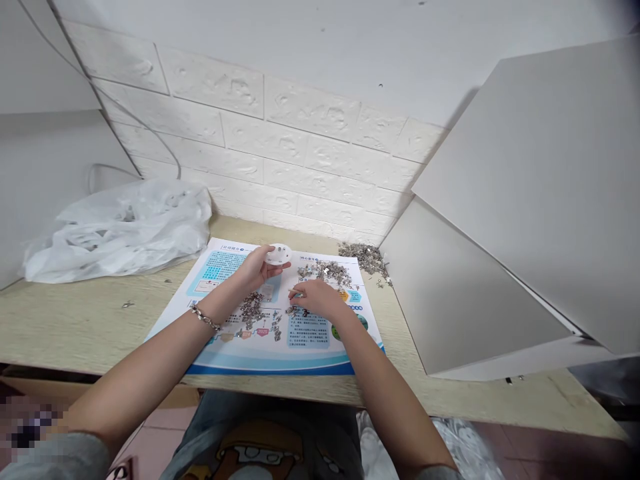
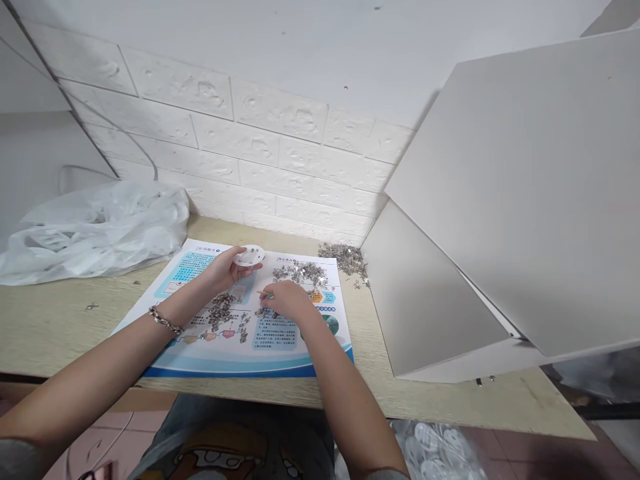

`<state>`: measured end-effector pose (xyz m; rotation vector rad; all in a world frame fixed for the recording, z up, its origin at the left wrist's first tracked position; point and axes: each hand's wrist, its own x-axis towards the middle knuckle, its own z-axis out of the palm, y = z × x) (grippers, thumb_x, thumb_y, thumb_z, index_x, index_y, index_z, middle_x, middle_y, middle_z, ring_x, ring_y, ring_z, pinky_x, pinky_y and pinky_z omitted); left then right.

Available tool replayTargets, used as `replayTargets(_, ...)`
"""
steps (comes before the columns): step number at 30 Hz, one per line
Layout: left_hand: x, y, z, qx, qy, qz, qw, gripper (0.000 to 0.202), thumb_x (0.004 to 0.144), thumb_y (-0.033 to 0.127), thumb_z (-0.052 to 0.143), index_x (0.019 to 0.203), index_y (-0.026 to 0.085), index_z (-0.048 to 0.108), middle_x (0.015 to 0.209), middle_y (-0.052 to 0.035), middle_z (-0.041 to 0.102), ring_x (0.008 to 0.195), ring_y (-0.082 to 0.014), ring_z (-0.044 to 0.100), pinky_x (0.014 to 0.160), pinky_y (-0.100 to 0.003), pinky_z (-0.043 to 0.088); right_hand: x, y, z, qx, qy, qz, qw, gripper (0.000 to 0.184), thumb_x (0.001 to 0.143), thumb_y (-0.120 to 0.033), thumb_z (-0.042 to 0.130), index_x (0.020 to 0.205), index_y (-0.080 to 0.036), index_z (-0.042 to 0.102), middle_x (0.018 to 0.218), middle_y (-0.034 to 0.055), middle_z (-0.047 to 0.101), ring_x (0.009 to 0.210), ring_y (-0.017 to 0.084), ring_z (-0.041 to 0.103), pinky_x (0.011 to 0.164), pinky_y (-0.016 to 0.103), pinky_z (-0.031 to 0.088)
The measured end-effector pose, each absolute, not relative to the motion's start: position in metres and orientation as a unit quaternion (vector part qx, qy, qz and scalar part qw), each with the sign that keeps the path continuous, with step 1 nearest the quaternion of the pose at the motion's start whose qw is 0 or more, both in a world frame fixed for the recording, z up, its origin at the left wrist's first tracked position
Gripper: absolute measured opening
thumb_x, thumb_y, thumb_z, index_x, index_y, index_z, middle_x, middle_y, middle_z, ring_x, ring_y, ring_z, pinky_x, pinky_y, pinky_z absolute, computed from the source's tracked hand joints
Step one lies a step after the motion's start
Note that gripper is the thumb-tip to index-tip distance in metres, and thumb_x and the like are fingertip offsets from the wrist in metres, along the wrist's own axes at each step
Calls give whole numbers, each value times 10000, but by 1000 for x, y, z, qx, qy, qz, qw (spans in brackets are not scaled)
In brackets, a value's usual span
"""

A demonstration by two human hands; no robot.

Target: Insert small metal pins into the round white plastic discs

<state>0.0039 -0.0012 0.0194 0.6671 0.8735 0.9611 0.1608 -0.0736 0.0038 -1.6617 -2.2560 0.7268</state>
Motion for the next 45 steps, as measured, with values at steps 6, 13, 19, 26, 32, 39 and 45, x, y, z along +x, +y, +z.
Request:
replayTargets(6, 3, 0, 13, 334, 389, 442, 736, 81, 749, 148, 517, 820, 113, 535, 727, -113, 623, 659, -231, 650, 400, -195, 458, 158, -71, 0, -580, -766, 254, 114, 143, 754, -298, 528, 752, -191, 624, 826, 24, 611, 757, 138, 524, 583, 222, 321)
replayTargets(13, 4, 0, 13, 361, 375, 416, 746, 199, 823, 264, 431, 844, 111, 557, 771, -126, 628, 656, -221, 637, 433, -226, 477, 158, -74, 1, -572, -767, 266, 117, 118, 759, -281, 496, 721, -173, 526, 762, 11, 554, 666, 112, 460, 524, 216, 280)
replayTargets(19, 6, -1, 14, 390, 341, 384, 765, 300, 854, 393, 359, 828, 136, 511, 693, -79, 587, 598, -174, 587, 476, -251, 497, 165, -73, 7, -559, -727, 326, 231, 261, 763, -352, 458, 634, -171, 322, 610, -31, 382, 536, 82, 351, 496, 209, 275)
replayTargets(26, 12, -10, 4, 569, 333, 311, 685, 415, 727, 108, 541, 1085, 255, 391, 670, 24, 544, 532, -118, 531, 499, -226, 478, 177, -59, 8, -531, -589, 411, 449, 238, 779, -417, 415, 773, -180, 401, 663, -20, 455, 483, 71, 349, 454, 205, 293)
replayTargets(32, 16, -20, 5, 673, 322, 259, 613, 203, 756, 76, 469, 823, 183, 628, 543, 14, 467, 480, -95, 436, 468, -173, 423, 172, -57, 1, -546, -548, 402, 490, 278, 742, -446, 468, 748, -171, 428, 593, -32, 409, 482, 72, 343, 456, 205, 299)
replayTargets(39, 18, -25, 12, 703, 322, 267, 574, 100, 761, 163, 554, 748, 171, 653, 552, -5, 507, 497, -107, 435, 444, -181, 381, 165, -60, -2, -556, -582, 378, 458, 232, 732, -392, 483, 698, -164, 458, 605, -29, 465, 554, 89, 407, 529, 220, 335)
replayTargets(45, 18, -25, 12, 663, 314, 291, 615, 160, 719, 72, 549, 627, 172, 634, 537, -2, 514, 505, -108, 442, 443, -169, 386, 168, -65, 5, -587, -625, 309, 412, 242, 738, -404, 479, 674, -170, 481, 560, -38, 370, 518, 90, 354, 484, 214, 284)
